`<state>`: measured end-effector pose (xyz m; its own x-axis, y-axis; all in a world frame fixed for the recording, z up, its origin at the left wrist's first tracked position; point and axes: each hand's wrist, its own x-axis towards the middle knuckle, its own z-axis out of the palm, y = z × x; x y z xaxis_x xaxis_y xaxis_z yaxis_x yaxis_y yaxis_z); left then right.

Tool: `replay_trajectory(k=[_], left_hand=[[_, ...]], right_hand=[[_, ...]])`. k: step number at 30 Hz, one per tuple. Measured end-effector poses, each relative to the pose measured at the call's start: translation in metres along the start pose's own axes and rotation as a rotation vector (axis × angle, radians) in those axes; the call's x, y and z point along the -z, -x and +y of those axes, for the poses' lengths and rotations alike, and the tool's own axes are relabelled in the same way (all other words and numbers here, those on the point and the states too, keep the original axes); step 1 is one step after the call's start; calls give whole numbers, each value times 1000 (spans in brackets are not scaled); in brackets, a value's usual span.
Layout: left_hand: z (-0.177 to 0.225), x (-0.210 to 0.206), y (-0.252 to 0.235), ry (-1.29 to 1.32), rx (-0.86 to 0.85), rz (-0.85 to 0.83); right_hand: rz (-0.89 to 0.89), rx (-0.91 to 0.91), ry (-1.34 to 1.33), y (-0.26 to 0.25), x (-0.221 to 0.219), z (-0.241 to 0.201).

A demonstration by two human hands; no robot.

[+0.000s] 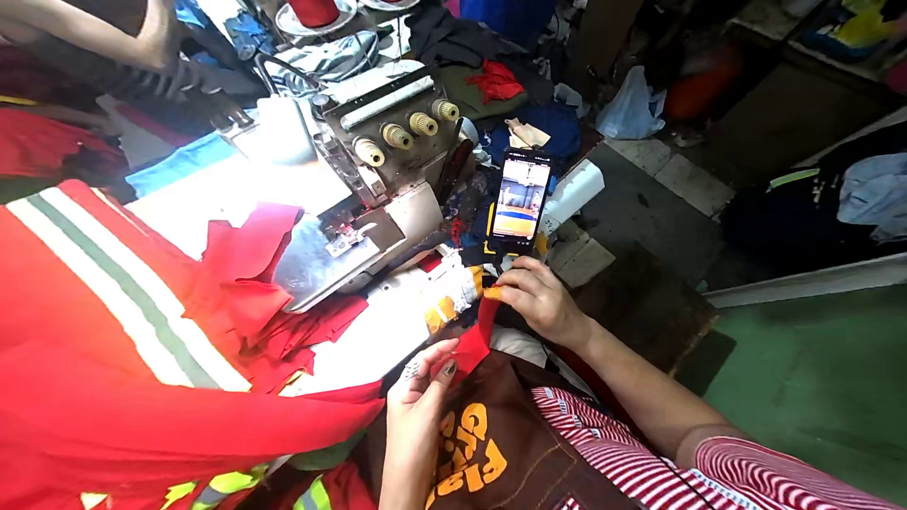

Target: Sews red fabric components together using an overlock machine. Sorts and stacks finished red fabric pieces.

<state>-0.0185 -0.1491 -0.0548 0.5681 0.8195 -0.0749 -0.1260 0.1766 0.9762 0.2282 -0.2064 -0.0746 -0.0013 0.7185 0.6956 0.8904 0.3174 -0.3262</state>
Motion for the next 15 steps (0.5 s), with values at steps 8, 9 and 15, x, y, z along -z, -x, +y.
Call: replay_trajectory(k=[8, 9, 15], left_hand=[[2, -3, 3, 85, 80, 144], [2, -3, 3, 91, 68, 148], [0, -2, 1, 47, 48, 140]], right_hand=[[102, -77, 61, -4, 3, 8], [141, -101, 90, -4, 5, 15], [181, -126, 158, -2, 16, 46]])
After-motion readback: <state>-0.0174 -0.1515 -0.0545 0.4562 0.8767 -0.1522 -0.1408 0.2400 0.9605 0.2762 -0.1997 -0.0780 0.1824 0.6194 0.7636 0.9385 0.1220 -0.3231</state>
